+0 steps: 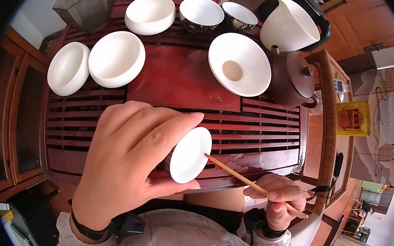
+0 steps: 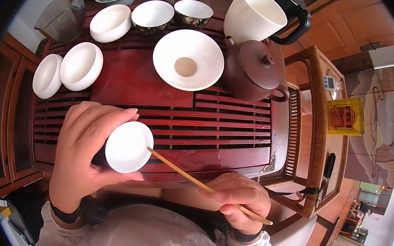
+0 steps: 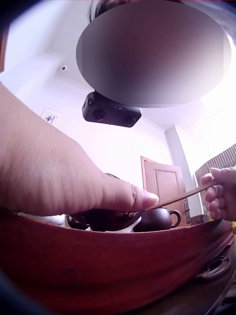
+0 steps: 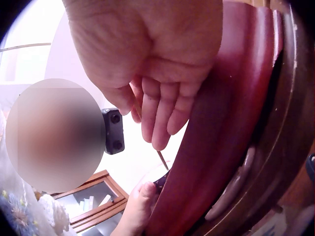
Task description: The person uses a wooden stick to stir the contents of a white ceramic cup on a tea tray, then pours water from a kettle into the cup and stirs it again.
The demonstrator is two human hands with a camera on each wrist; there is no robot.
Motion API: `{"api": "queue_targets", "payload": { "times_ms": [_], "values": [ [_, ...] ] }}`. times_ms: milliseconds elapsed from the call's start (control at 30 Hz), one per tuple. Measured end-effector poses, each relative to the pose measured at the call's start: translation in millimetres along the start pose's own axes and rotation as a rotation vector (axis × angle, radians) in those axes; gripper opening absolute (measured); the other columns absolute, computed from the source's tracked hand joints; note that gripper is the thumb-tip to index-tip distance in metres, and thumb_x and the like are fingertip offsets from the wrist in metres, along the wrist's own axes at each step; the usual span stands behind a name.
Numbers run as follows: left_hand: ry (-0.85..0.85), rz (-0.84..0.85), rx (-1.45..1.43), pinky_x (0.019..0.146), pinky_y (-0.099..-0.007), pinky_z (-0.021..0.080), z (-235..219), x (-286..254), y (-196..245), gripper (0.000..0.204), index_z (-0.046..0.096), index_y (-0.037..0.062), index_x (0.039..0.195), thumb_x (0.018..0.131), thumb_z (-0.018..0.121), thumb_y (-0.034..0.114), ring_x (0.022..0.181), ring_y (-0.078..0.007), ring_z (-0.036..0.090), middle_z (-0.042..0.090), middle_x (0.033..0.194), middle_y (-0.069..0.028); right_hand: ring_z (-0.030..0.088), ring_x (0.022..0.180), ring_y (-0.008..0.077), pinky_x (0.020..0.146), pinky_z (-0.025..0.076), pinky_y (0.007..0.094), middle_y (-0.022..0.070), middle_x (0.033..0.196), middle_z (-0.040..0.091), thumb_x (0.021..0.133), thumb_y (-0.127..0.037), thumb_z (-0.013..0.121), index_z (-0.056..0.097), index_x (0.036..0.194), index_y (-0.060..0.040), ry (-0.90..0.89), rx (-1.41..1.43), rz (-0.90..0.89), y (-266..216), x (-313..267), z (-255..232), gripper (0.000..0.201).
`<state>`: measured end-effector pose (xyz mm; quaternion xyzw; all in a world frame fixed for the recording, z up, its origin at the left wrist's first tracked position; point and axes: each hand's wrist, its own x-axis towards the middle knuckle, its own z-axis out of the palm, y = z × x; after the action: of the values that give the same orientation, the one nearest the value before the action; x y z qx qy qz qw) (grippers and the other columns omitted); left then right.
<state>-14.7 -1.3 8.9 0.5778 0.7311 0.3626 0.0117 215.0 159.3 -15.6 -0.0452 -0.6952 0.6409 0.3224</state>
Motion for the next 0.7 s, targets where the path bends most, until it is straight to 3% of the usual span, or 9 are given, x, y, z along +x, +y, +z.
{"api": "queue_targets", "payload": {
  "times_ms": [333, 433, 567, 700],
  "values": [
    [-0.059, -0.031, 0.0, 0.088, -0.0406, 0.039, -2, 3, 1, 0.074, 0.063, 0.0076, 0.115, 0.054, 0.083, 0.044, 0.097, -0.0284, 0.055, 0.064, 0.106, -0.0074, 0.07, 0.074, 0.0336, 0.065, 0.057, 0.0395, 0.0245, 0.083, 0.068, 0.094, -0.021, 0.063, 0.063, 0.098, 0.003, -0.131, -0.202, -0.065, -18, 32, -11, 0.024],
    [-0.071, -0.023, -0.004, 0.088, -0.0407, 0.039, -2, 3, 1, 0.073, 0.063, 0.0076, 0.115, 0.054, 0.083, 0.044, 0.096, -0.0283, 0.055, 0.064, 0.105, -0.0075, 0.07, 0.072, 0.0335, 0.062, 0.057, 0.039, 0.0247, 0.083, 0.068, 0.095, -0.019, 0.062, 0.062, 0.095, 0.0048, -0.299, -0.198, -0.074, -20, 39, -19, 0.024],
    [-0.072, -0.021, -0.011, 0.088, -0.0409, 0.038, -3, 4, 0, 0.073, 0.063, 0.0076, 0.115, 0.054, 0.083, 0.044, 0.097, -0.0284, 0.055, 0.064, 0.105, -0.0077, 0.07, 0.073, 0.0337, 0.063, 0.057, 0.0393, 0.0244, 0.083, 0.068, 0.095, -0.019, 0.061, 0.062, 0.095, 0.0046, -0.225, -0.272, -0.134, -20, 45, -16, 0.023],
    [-0.079, -0.014, -0.002, 0.088, -0.0409, 0.038, -4, 4, 0, 0.073, 0.063, 0.0079, 0.115, 0.055, 0.083, 0.044, 0.097, -0.0284, 0.055, 0.064, 0.105, -0.0078, 0.07, 0.074, 0.0345, 0.064, 0.057, 0.0397, 0.0239, 0.083, 0.069, 0.095, -0.018, 0.061, 0.062, 0.096, 0.0046, -0.305, -0.23, -0.061, -23, 52, -20, 0.023]
  ]
}}
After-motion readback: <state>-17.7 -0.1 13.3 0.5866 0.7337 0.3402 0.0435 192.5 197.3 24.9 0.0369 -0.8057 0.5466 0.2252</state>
